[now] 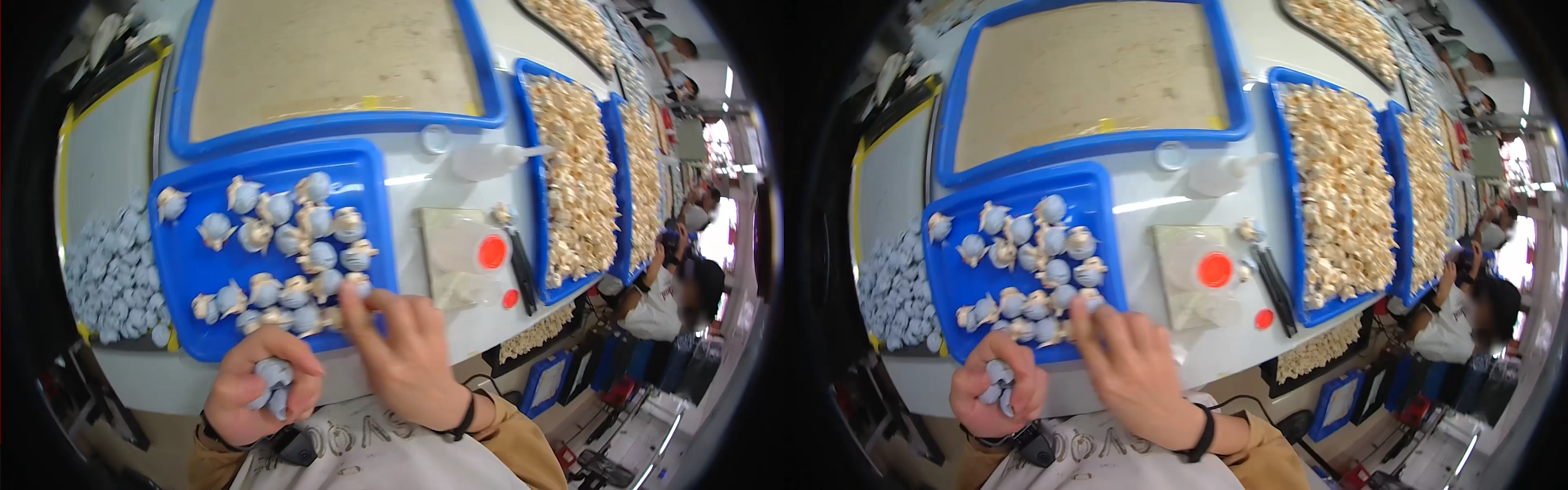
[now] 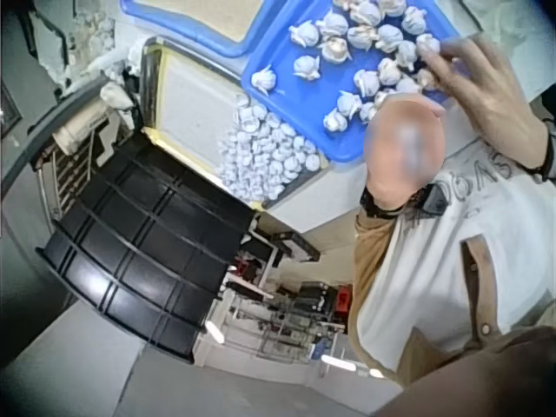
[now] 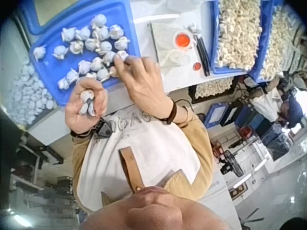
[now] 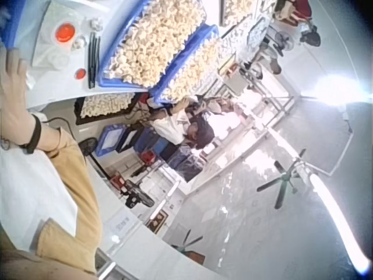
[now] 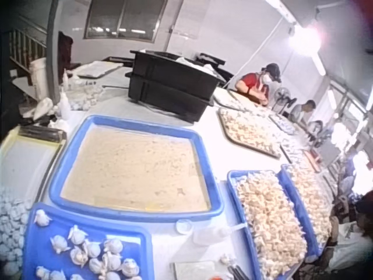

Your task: The person assembles small, bird-shaped decorative items by hand. They pick up a blue base and a white body, apply a liquid from a squeeze bottle to the base, and attach the body. The completed items are placed into a blue tray. The person repeats this process for multiple units throughout the clip.

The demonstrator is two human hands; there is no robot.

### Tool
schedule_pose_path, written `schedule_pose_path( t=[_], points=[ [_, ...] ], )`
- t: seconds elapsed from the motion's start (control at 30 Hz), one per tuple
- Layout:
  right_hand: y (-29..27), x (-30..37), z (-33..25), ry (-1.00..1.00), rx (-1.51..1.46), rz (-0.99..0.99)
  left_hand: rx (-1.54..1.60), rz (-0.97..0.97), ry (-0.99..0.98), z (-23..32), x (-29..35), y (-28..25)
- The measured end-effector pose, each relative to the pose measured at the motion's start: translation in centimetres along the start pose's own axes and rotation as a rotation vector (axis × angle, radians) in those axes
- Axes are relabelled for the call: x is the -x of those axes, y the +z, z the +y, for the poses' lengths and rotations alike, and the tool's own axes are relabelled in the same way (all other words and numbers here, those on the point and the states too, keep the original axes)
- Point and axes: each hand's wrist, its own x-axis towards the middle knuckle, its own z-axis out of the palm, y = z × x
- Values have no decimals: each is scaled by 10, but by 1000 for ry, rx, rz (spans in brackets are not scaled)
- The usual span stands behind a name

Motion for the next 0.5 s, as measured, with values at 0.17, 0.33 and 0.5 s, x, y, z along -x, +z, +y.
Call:
schedule_pose_path(
  t=[0.17,0.33,0.5],
  points=[
    [-1,-3,-11,-8,-178,25,-134,-9,108,-5,-4,1],
    [-55,45,48,272,-143,464,-219,13,147,-11,1,-6],
    [-67,84,137,846,-65,415,-232,-7,67,-15,-14,-4]
  ],
)
